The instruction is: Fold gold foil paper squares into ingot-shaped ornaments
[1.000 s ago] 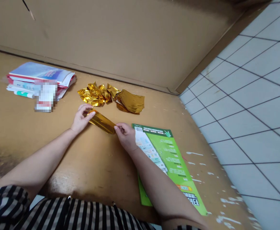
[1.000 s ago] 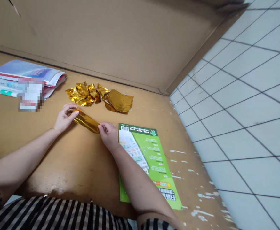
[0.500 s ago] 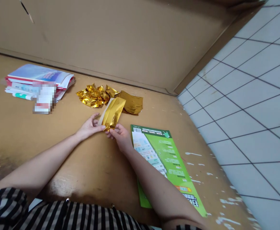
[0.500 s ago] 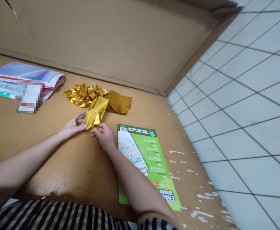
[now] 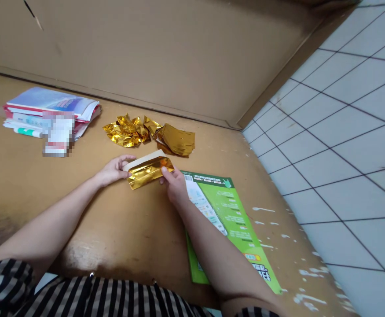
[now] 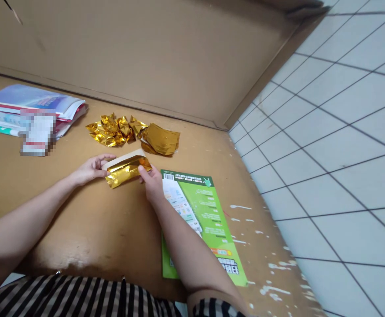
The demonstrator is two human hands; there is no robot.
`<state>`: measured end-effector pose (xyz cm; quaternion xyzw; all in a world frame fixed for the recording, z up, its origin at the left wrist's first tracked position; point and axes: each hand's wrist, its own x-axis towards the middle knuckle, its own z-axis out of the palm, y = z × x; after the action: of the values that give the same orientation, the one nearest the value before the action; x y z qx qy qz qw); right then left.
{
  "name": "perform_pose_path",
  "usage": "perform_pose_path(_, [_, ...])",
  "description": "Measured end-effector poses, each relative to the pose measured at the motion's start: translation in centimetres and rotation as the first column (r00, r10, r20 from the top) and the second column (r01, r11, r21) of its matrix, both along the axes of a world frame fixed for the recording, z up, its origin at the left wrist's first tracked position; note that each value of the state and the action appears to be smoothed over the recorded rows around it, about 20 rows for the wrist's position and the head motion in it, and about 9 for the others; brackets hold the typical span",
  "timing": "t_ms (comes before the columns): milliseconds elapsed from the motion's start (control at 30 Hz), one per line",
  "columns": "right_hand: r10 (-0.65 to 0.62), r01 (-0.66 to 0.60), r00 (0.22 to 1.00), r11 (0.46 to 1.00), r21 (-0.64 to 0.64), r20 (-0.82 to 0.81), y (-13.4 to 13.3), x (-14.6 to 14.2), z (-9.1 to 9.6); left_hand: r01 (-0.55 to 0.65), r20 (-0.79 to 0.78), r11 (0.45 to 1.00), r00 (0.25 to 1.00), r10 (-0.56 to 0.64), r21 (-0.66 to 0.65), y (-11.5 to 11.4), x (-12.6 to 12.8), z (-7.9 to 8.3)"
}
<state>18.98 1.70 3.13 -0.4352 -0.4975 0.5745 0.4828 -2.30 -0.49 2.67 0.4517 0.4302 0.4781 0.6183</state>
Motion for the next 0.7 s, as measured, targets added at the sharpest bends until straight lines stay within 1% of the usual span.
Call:
perform_pose_path(67, [-0.052,0.052,0.998,0.999,0.001,0.018,0.6,0.4,-0.1,0.031,-0.056,0.999,0.998,-0.030,0.017,0.1,-0.7,0.1])
perform_pose_path(133, [-0.074,0.074,0.994,0.997,0.008,0.078,0.9,0.7,-0.3,0.019,-0.118,0.999,0.993,-0.014,0.045,0.3,-1.2,0.0])
perform_pose_path(200, [-0.071,0.064,0.982,0.997,0.042,0.174,0.9,0.8,-0.5,-0.039,-0.179,0.996,0.982,0.054,0.086,0.5,-1.6,-0.2])
perform_pose_path(267, [-0.067,0.033,0.951,0.993,0.116,0.303,0.6,0.8,-0.7,-0.121,-0.227,0.983,0.962,0.150,0.139,0.8,-1.9,-0.6])
perform_pose_path(333, [-0.079,-0.014,0.887,0.980,0.199,0.455,0.4,0.7,-1.0,-0.205,-0.261,0.957,0.931,0.256,0.207,1.0,-2.1,-1.2])
perform_pose_path(400, [-0.103,-0.061,0.795,0.967,0.247,0.597,0.2,0.6,-1.1,-0.268,-0.310,0.920,0.883,0.354,0.286,1.2,-2.2,-1.7])
perform_pose_path(467, [-0.114,-0.104,0.694,0.961,0.256,0.711,0.2,0.5,-1.1,-0.278,-0.403,0.877,0.805,0.436,0.392,1.2,-2.1,-2.2])
perform_pose_path(533, [-0.123,-0.134,0.602,0.958,0.252,0.789,0.2,0.4,-0.9,-0.218,-0.508,0.821,0.694,0.511,0.528,1.0,-1.9,-2.4])
perform_pose_path(600, [-0.139,-0.141,0.533,0.958,0.250,0.835,0.2,0.4,-0.7,-0.099,-0.576,0.752,0.580,0.575,0.651,0.7,-1.4,-2.4])
perform_pose_path(633, [-0.145,-0.137,0.507,0.959,0.246,0.849,0.2,0.3,-0.6,-0.027,-0.599,0.722,0.538,0.593,0.691,0.5,-1.1,-2.3])
perform_pose_path(700, [-0.150,-0.128,0.473,0.963,0.236,0.868,0.2,0.3,-0.5,0.129,-0.643,0.682,0.493,0.586,0.720,-0.1,-0.2,-2.0])
